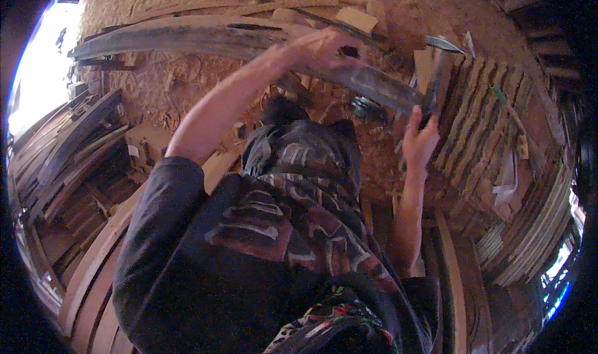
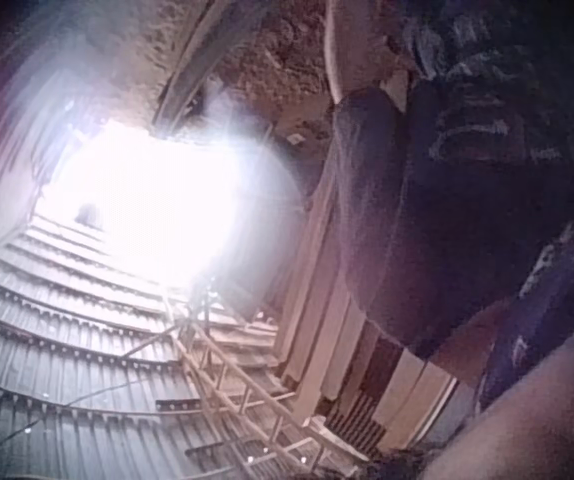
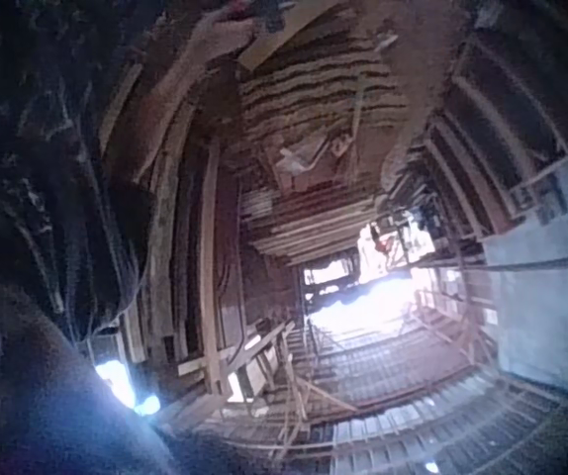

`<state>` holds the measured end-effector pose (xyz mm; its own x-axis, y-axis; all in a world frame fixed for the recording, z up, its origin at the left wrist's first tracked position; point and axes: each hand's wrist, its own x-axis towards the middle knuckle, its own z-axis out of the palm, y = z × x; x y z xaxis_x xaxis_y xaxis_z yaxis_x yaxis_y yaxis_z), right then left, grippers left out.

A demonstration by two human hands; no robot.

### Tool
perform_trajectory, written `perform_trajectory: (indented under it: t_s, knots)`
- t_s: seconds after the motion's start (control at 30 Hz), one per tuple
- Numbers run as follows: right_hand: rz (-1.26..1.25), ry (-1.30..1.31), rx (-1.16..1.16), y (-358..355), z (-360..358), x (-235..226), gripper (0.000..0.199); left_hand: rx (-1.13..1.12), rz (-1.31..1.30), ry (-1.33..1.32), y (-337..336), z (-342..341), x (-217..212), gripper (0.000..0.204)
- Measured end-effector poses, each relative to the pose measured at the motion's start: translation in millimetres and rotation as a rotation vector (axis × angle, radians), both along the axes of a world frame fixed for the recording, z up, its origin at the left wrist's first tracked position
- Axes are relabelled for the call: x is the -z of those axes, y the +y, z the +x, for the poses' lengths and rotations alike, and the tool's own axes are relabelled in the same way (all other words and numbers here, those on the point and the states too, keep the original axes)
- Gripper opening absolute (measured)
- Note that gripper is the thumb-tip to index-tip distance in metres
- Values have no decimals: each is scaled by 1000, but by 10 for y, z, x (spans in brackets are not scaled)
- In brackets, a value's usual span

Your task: The person hammers nails into a curved wooden beam using a claw hammer. They repeatedly position nails and strike them to secure the beam to the surrounding wooden structure.

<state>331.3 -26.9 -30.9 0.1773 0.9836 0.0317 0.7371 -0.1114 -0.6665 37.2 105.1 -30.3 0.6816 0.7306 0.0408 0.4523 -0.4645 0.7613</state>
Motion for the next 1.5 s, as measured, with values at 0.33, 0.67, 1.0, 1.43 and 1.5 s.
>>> perform_trajectory:
  t_s: [0.33,0.67,1.0,1.43,1.5]
  knots:
    - [-39,-44,227,430,445,824,50,-761,71,-232,-349,824,316,47]
    - [76,11,165,377,346,833,32,-375,434,-227,-534,748,650,28]
    - [59,100,158,393,237,724,36,-297,306,-189,-589,563,438,27]
    - [63,56,153,375,262,719,35,-763,211,219,-591,-326,133,28]
    - [41,59,146,369,277,708,34,-753,178,242,-727,-266,249,29]
